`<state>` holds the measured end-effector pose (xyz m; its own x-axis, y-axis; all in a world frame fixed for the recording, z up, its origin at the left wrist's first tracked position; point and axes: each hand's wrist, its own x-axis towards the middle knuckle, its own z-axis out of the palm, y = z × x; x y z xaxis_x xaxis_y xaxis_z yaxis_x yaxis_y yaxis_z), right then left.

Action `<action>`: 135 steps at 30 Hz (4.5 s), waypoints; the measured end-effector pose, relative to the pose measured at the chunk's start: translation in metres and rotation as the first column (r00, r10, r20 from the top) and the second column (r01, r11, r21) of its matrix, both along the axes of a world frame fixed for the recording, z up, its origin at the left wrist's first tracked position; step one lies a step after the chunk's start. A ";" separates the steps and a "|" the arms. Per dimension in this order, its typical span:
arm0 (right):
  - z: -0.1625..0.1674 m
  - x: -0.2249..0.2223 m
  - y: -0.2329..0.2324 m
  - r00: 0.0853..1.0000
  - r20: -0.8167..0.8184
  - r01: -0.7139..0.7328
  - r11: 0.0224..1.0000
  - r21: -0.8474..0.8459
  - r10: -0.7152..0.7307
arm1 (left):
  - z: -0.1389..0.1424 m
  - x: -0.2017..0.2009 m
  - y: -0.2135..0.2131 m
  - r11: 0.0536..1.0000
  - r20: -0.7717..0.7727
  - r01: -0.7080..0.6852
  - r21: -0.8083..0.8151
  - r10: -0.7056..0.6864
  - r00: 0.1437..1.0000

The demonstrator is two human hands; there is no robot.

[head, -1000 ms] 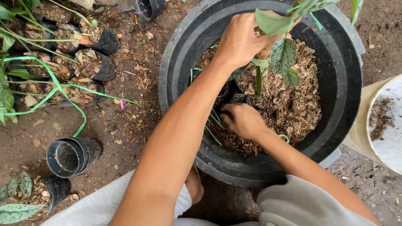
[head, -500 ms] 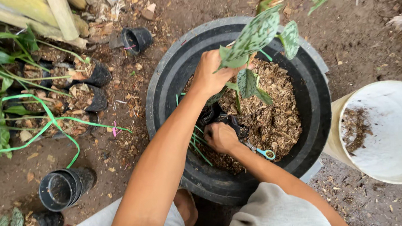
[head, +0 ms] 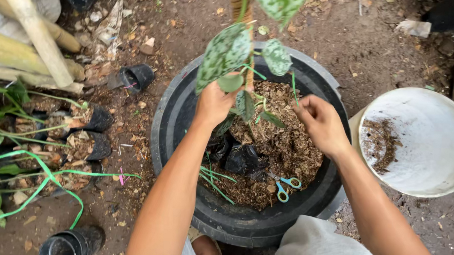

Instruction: The person ties a potted plant to a vertical stake using green plastic ties. They wrap the ties around the stem and stake, then use scissors to trim the excess. The person repeats this process at multiple points along the stem.

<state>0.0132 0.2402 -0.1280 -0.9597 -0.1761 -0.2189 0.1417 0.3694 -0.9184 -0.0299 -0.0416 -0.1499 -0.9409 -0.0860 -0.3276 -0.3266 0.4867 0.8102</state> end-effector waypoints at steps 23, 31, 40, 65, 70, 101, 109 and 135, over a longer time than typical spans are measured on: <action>0.049 -0.051 -0.071 0.789 -0.436 -0.170 0.834 0.524 0.434 | 0.022 0.022 0.011 0.929 -0.265 0.048 -0.368 -0.154 0.952; 0.054 -0.031 -0.076 0.815 -0.514 -0.068 0.926 0.372 0.267 | 0.030 0.029 0.013 0.908 -0.451 -0.005 -0.418 -0.203 0.869; 0.039 -0.013 -0.089 0.837 -0.541 0.004 0.986 0.169 0.089 | 0.033 0.031 0.019 0.878 -0.510 -0.114 -0.464 -0.160 0.845; 0.017 0.004 -0.103 0.844 -0.525 -0.060 0.993 0.104 0.106 | 0.025 0.073 0.032 0.935 -0.675 -0.169 -0.313 -0.094 0.732; 0.014 0.007 -0.103 0.852 -0.515 -0.058 0.995 0.082 0.093 | 0.021 0.078 0.039 0.942 -0.652 -0.215 -0.258 -0.006 0.758; 0.001 0.010 -0.100 0.938 -0.269 0.178 0.969 -0.169 -0.219 | 0.015 0.080 0.035 0.915 -0.764 -0.141 -0.378 -0.222 0.606; -0.003 0.017 -0.108 0.881 -0.458 0.070 0.991 -0.116 -0.116 | 0.006 0.080 0.030 0.948 -0.640 -0.137 -0.288 -0.084 0.764; -0.010 0.019 -0.103 0.792 -0.600 -0.124 0.992 0.030 0.117 | 0.033 0.090 0.019 0.909 -0.693 -0.008 -0.417 -0.312 0.650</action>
<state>0.0320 0.1375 -0.1383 -0.8689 -0.2984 0.3951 -0.4831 0.3367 -0.8082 0.0602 -0.0225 -0.1171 -0.8601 0.1247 0.4947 0.3992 0.7684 0.5002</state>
